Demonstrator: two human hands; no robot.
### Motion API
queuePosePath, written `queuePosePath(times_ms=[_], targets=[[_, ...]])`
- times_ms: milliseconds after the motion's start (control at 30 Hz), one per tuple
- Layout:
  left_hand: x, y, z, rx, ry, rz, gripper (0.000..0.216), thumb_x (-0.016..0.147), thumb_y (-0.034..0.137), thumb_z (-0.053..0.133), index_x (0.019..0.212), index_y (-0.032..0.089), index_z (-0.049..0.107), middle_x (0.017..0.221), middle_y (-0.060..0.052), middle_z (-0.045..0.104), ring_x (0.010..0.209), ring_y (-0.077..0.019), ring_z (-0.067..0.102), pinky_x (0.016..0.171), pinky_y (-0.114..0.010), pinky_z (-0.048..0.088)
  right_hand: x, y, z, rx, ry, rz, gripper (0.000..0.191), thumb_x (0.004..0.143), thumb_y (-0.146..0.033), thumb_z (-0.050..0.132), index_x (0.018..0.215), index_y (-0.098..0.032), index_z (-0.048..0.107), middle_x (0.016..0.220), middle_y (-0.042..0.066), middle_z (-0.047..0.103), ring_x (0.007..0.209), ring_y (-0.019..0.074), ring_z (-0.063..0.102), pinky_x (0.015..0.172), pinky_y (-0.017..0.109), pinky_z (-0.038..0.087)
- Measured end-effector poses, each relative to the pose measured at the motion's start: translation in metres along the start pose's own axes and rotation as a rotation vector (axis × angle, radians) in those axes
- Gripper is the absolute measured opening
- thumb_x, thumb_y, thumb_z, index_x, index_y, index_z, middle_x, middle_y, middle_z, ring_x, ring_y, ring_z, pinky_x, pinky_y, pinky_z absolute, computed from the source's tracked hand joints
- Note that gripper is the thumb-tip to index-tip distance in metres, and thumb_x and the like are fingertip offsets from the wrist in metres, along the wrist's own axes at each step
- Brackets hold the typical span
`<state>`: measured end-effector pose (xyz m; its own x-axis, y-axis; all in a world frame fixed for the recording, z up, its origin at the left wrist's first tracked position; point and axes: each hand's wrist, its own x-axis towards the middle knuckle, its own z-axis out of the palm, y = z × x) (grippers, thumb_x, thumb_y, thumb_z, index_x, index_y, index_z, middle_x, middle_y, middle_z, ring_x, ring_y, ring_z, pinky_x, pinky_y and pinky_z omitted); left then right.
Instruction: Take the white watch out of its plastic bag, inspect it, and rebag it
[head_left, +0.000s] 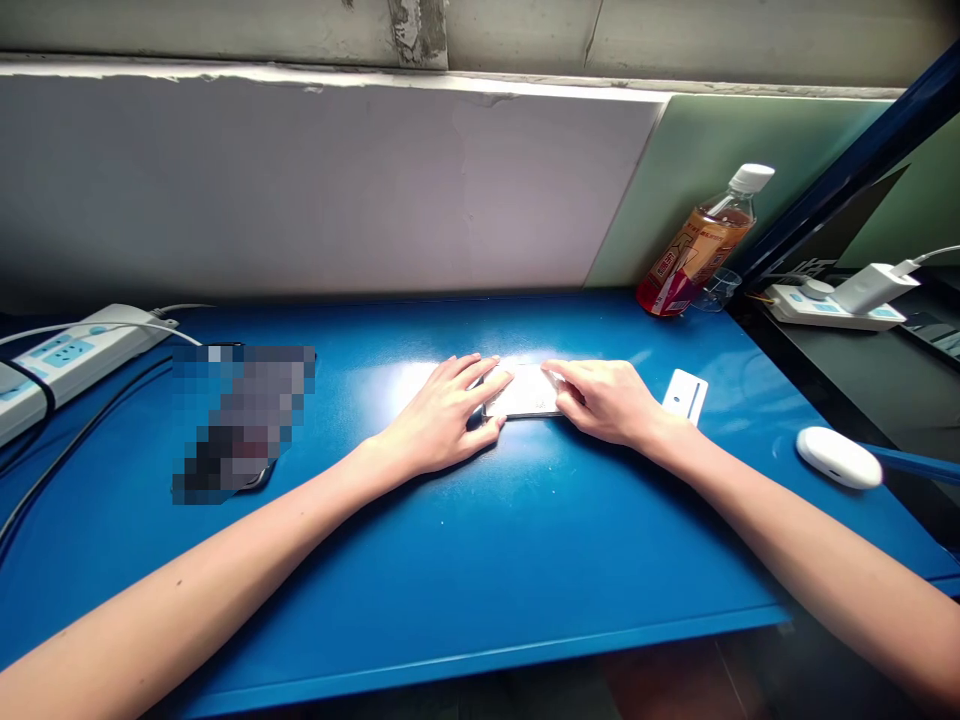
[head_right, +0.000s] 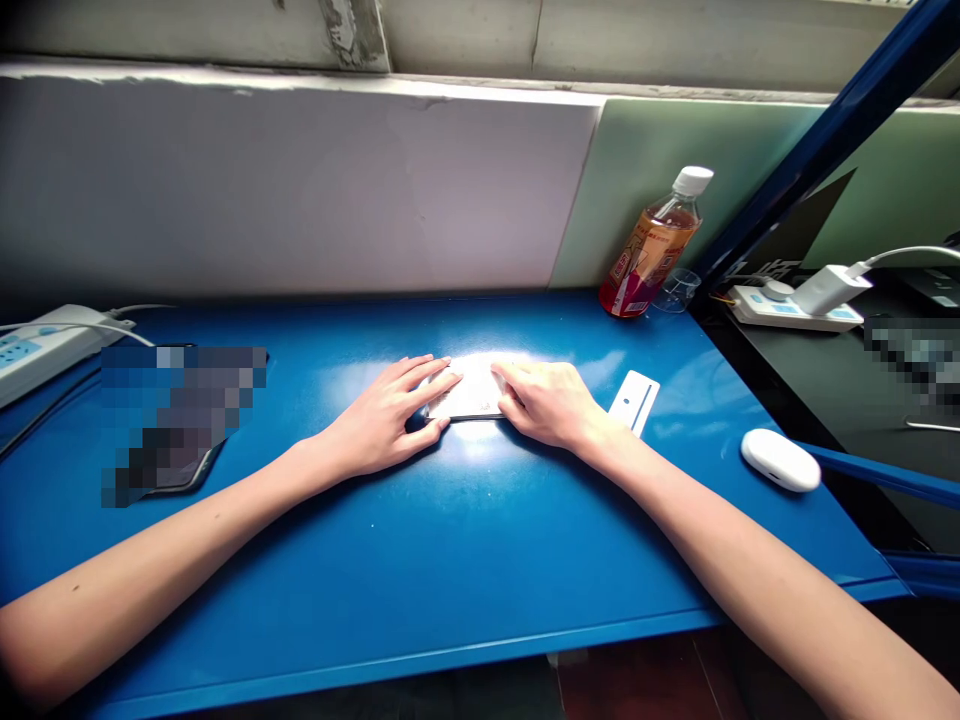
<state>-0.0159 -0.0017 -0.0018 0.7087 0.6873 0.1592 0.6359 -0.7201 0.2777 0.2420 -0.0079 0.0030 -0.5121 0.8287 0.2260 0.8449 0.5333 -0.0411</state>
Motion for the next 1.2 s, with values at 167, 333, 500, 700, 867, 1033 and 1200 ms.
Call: queuePosePath(times_ms=[167,333,500,700,867,1033,1200], targets=[[0.001,0.001,0.000,0.022,0.002,0.000,0.054,0.098,0.041,0.047,0.146,0.018,0.050,0.155,-0.015,0.044,0.144,-0.0369,0.039,0.118,-0.057,0.031,-0.004,-0.001,0.006,-0.009,0.021,0.020,0.038,0.091,-0.021,0.043,0.119,-0.015,0.068,0.105,0.013,0.078,0.082,0.0261,0.073,0.066,0.032,0.048],[0.002,-0.001,0.001,0.040,0.007,0.023,0.053,0.098,0.039,0.047,0.146,0.016,0.051,0.155,-0.016,0.045,0.142,-0.0378,0.041,0.116,-0.058,0.033,-0.005,-0.005,0.005,-0.001,0.007,0.063,0.039,0.089,-0.019,0.044,0.119,-0.015,0.069,0.104,0.013,0.079,0.082,0.0263,0.074,0.065,0.032,0.047],[0.001,-0.001,0.000,0.067,-0.023,0.041,0.052,0.101,0.041,0.044,0.149,0.021,0.047,0.156,-0.013,0.045,0.144,-0.0382,0.037,0.116,-0.061,0.032,-0.006,-0.006,0.003,0.020,0.011,0.119,0.038,0.087,-0.019,0.045,0.113,-0.016,0.072,0.089,0.011,0.080,0.071,0.0263,0.072,0.059,0.032,0.041],[0.001,0.000,0.000,0.093,-0.034,0.030,0.053,0.102,0.042,0.043,0.150,0.020,0.046,0.156,-0.013,0.044,0.144,-0.0385,0.037,0.116,-0.061,0.033,-0.007,-0.006,0.005,0.148,0.070,0.158,0.037,0.086,-0.021,0.046,0.110,-0.016,0.074,0.072,0.010,0.076,0.060,0.0225,0.067,0.056,0.030,0.037],[0.000,0.002,0.001,0.100,-0.033,0.020,0.052,0.102,0.042,0.042,0.149,0.019,0.047,0.156,-0.013,0.043,0.144,-0.0389,0.037,0.116,-0.061,0.032,-0.007,-0.004,0.007,0.263,0.100,0.259,0.038,0.084,-0.020,0.047,0.111,-0.016,0.074,0.074,0.008,0.075,0.062,0.0215,0.066,0.060,0.030,0.041],[0.000,0.002,0.001,0.069,-0.020,-0.004,0.054,0.100,0.041,0.045,0.149,0.018,0.047,0.155,-0.014,0.045,0.144,-0.0383,0.038,0.117,-0.060,0.032,-0.007,-0.002,0.007,0.257,0.097,0.317,0.038,0.087,-0.020,0.046,0.114,-0.017,0.072,0.080,0.008,0.077,0.067,0.0241,0.068,0.062,0.033,0.043],[0.000,0.000,0.000,0.017,0.041,-0.005,0.053,0.095,0.035,0.049,0.142,0.012,0.051,0.148,-0.018,0.052,0.141,-0.0368,0.043,0.117,-0.057,0.034,-0.008,0.008,0.009,0.229,0.172,0.217,0.026,0.093,-0.026,0.052,0.104,-0.019,0.074,0.089,0.009,0.072,0.075,0.0233,0.066,0.064,0.033,0.046]])
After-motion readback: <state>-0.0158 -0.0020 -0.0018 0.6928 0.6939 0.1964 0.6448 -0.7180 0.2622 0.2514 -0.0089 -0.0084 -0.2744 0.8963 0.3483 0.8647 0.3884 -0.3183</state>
